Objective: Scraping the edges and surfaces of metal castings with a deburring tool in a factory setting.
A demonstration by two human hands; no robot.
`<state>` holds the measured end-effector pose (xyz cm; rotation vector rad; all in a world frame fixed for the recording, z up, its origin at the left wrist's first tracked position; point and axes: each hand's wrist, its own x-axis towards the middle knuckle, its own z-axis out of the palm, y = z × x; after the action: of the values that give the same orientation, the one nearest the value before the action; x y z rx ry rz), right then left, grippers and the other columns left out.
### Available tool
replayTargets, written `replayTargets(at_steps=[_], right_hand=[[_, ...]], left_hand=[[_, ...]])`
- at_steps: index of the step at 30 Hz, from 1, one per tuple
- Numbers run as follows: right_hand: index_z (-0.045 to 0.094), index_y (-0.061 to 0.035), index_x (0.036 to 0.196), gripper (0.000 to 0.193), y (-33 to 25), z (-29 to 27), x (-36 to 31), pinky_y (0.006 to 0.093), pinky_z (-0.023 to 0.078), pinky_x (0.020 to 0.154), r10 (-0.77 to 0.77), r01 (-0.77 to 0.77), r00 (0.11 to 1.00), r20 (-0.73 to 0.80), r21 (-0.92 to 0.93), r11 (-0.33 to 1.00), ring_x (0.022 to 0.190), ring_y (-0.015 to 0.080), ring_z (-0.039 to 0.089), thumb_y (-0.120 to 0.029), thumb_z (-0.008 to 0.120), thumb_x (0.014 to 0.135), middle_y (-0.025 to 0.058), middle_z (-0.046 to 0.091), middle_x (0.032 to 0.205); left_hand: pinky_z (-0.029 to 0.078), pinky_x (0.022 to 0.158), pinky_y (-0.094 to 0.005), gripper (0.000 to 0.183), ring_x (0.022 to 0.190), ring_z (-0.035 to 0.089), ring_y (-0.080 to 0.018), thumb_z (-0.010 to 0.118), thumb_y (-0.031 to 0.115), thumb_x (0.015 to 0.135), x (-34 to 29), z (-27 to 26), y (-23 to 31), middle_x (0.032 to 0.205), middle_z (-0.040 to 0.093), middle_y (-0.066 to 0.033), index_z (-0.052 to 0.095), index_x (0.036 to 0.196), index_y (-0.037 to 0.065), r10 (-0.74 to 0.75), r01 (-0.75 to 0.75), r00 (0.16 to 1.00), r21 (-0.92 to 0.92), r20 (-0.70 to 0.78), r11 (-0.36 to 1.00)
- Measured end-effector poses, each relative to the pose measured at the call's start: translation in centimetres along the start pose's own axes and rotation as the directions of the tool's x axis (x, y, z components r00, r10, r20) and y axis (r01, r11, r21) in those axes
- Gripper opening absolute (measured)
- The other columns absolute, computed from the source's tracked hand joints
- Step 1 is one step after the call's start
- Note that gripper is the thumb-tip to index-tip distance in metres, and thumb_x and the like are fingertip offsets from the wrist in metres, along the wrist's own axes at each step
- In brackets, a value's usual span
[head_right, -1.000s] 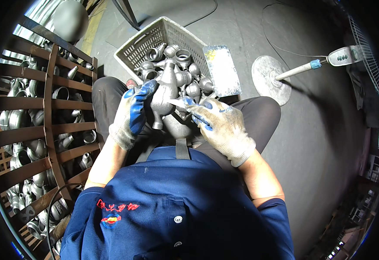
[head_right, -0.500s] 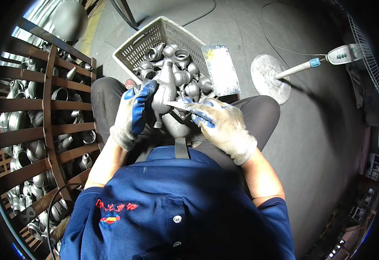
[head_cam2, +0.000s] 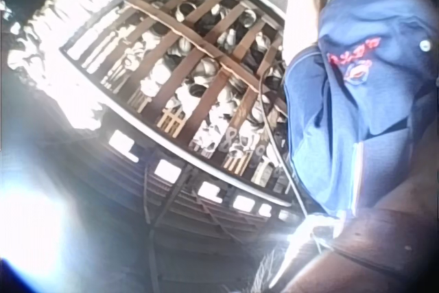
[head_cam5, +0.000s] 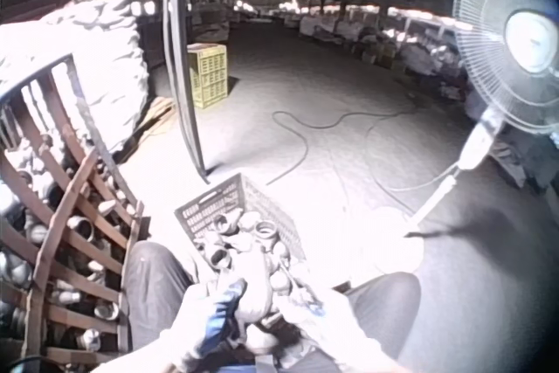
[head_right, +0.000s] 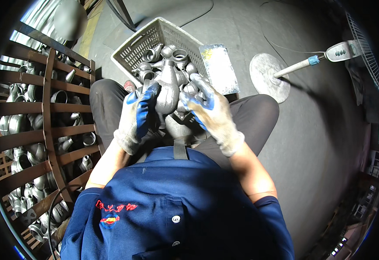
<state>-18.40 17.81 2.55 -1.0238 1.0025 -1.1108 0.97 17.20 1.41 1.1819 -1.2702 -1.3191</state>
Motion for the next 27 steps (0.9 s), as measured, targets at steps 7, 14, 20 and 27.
replayTargets(at_steps=[7, 14, 20, 27], right_hand=[[0.043, 0.0041, 0.128, 0.057, 2.4, 1.5, 0.9, 0.0302, 0.035, 0.099, -0.103, 0.098, 0.995, 0.009, -0.384, 0.918, 0.120, 0.0195, 0.044, -0.015, 0.067, 0.080, 0.0155, 0.048, 0.128], [0.041, -0.0004, 0.130, 0.065, 1.6, 0.5, 0.3, 0.0335, 0.041, 0.097, -0.250, 0.298, 0.953, 0.168, -0.643, 0.705, 0.115, 0.0259, 0.052, -0.015, 0.070, 0.075, 0.0184, 0.051, 0.125], [0.051, 0.0073, 0.118, 0.036, 0.4, -2.3, 0.9, 0.0230, 0.045, 0.076, 0.020, -0.021, 1.000, 0.008, 0.147, 0.989, 0.083, 0.0130, 0.057, -0.005, 0.056, 0.085, 0.0048, 0.059, 0.090], [0.052, -0.0020, 0.121, 0.034, 2.0, -3.7, 2.9, 0.0142, 0.026, 0.042, 0.173, -0.182, 0.975, 0.141, 0.059, 0.981, 0.051, -0.0009, 0.035, -0.021, 0.046, 0.093, -0.0037, 0.056, 0.082]], left_hand=[[0.045, 0.069, -0.0323, 0.027, 0.077, 0.058, -0.0264, 0.053, 0.006, 0.079, -0.3, 0.7, 1.4, 0.086, 0.059, -0.0150, 0.057, 0.105, -0.004, -0.173, 0.161, 0.984, 0.188, 0.047, 0.969], [0.046, 0.084, -0.0336, 0.035, 0.095, 0.061, -0.0311, 0.047, -0.001, 0.077, -0.1, 0.1, -0.4, 0.102, 0.062, -0.0219, 0.055, 0.110, -0.007, 0.239, -0.262, 0.965, 0.323, 0.111, 0.909], [0.045, 0.084, -0.0308, 0.026, 0.095, 0.059, -0.0215, 0.045, 0.007, 0.089, 0.5, -0.1, -2.0, 0.103, 0.063, -0.0134, 0.058, 0.107, -0.005, 0.093, -0.100, 0.992, 0.081, 0.082, 0.992], [0.045, 0.087, -0.0272, 0.027, 0.099, 0.057, -0.0144, 0.051, 0.014, 0.091, 0.6, 1.4, -0.9, 0.108, 0.060, -0.0078, 0.056, 0.112, -0.002, -0.101, 0.188, 0.930, -0.222, 0.355, 0.957]])
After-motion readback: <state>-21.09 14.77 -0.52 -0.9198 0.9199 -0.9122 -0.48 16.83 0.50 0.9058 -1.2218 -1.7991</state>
